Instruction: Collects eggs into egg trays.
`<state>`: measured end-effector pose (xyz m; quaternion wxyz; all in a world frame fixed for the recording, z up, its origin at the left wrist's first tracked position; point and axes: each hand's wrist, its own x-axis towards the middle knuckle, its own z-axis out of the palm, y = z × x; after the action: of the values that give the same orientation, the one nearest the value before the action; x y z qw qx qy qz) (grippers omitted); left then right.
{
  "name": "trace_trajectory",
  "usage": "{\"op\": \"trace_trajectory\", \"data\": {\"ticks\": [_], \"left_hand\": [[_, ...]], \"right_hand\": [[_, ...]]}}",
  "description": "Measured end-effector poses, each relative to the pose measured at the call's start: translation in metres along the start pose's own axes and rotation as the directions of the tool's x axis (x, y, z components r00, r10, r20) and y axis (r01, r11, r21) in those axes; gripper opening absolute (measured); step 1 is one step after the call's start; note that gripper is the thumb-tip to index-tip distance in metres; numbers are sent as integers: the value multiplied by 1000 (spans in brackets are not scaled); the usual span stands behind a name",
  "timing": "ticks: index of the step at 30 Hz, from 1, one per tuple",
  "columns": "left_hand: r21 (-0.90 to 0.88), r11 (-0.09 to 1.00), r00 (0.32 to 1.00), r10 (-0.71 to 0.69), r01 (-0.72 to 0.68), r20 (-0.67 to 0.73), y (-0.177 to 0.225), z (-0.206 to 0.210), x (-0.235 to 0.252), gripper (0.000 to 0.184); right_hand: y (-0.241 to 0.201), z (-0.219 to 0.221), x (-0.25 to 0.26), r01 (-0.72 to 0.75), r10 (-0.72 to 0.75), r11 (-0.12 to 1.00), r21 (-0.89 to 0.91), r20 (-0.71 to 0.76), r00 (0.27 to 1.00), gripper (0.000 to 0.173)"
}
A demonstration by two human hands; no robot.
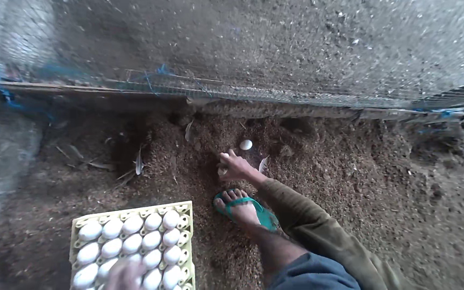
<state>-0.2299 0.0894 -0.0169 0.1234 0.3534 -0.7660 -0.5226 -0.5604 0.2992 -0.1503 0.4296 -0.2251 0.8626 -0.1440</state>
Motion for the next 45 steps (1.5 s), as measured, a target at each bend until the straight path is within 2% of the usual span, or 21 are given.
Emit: {"op": "trace_trajectory", "data": {"ticks": [2, 5, 7, 9, 13, 18, 23, 26, 28, 30, 32, 36, 39, 41, 45], "left_hand": [[-41, 999, 982, 20, -13, 188, 10, 71, 29, 34], [32, 991, 880, -127, 127, 458, 24, 154, 79, 47], [124, 982, 837, -184, 140, 516, 18, 194, 102, 52], [222, 969, 814, -212, 105, 540, 7, 218, 111, 52], [387, 920, 806, -189, -54, 561, -5, 236, 112, 50], [542, 827, 756, -259, -147, 601, -16, 237, 108, 55], [584, 772, 745, -231, -251, 626, -8, 241, 116, 52], [523, 835, 788, -203, -170, 581, -2, 247, 114, 59], [453, 891, 837, -223, -34, 501, 7, 236, 105, 67], [385, 921, 843, -256, 63, 474, 14, 216, 86, 71], [273, 955, 849, -240, 118, 471, 19, 196, 58, 73], [129, 982, 941, -170, 137, 294, 23, 142, -16, 55], [182, 980, 988, -102, 81, 114, 7, 100, -68, 48], [260, 962, 995, -91, 78, 39, -4, 74, -96, 46], [372, 906, 979, -191, 202, -66, -17, 27, -146, 46]], "right_hand": [[-3, 4, -3, 47, -46, 998, 30, -27, 999, 80], [-2, 11, -6, 185, -177, 973, 137, -70, 982, 76], [1, 19, -7, 280, -265, 927, 250, -91, 960, 67], [4, 24, -8, 290, -286, 883, 368, -67, 956, 57], [18, 15, -14, 179, -182, 881, 438, -36, 983, 57], [50, -18, -17, -47, 100, 866, 499, -79, 992, 50], [77, -55, 11, -249, 291, 944, 217, -189, 938, 56], [77, -68, 9, -326, 327, 944, 40, -230, 917, 56], [78, -72, 13, -342, 315, 934, -100, -214, 925, 53], [85, -62, 32, -317, 278, 926, -206, -198, 940, 60], [90, -57, 44, -285, 231, 917, -279, -211, 950, 59], [78, -60, 48, -288, 213, 892, -347, -238, 948, 60], [79, -59, 50, -299, 216, 880, -370, -250, 944, 67], [87, -59, 52, -288, 202, 872, -395, -244, 948, 71], [101, -51, 44, -280, 203, 912, -300, -264, 943, 76]]}}
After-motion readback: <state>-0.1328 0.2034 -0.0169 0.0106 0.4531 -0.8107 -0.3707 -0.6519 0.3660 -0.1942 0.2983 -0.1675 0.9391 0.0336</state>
